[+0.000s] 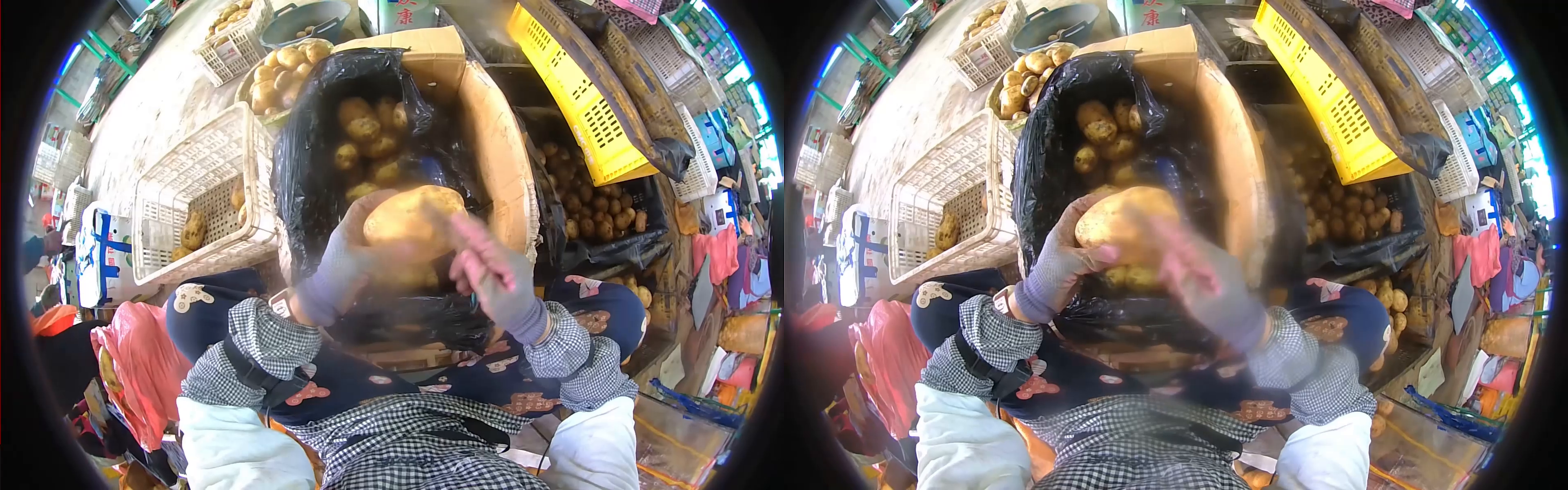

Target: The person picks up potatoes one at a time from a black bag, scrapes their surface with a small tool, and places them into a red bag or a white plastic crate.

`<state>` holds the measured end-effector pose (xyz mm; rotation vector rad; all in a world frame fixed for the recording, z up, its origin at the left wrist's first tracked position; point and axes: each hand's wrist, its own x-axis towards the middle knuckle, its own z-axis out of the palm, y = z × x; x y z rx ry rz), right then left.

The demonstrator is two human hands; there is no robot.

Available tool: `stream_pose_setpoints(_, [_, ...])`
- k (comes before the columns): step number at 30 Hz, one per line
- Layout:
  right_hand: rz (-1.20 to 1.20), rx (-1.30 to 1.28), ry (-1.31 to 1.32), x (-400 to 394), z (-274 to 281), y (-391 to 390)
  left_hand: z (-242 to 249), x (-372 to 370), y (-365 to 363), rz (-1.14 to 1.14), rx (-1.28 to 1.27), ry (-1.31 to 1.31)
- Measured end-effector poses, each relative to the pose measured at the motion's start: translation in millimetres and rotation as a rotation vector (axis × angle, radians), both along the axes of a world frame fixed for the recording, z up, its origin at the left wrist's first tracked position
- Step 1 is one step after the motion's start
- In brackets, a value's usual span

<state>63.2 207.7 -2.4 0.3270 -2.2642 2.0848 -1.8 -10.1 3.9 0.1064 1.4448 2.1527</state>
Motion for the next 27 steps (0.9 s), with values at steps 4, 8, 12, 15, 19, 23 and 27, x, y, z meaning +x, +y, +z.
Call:
stream_pose_setpoints(4, [-0.174,-0.211,-0.315,-15,1,14,-2,1,0,0.060,-0.163,0.309])
stream_pose_setpoints(8, [0.201,-0.587,-0.655,-23,15,8,11,-6,-6,0.002,-0.644,1.158])
stream_pose_setpoints(12, [0.208,-0.679,-0.494,-20,14,-3,16,-2,8,0.168,-0.581,1.305])
stream_pose_setpoints(15, [0.149,-0.539,-0.365,-21,21,5,10,-2,8,-0.027,-0.357,0.788])
stream_pose_setpoints(19, [0.115,-0.485,-0.296,-21,19,9,-6,-2,-4,-0.197,-0.174,0.435])
stream_pose_setpoints(23, [0.150,-0.431,-0.253,-18,15,8,0,1,-1,-0.193,0.037,0.174])
stream_pose_setpoints(27, [0.190,-0.424,-0.287,-17,15,8,23,1,0,-0.274,0.141,-0.068])
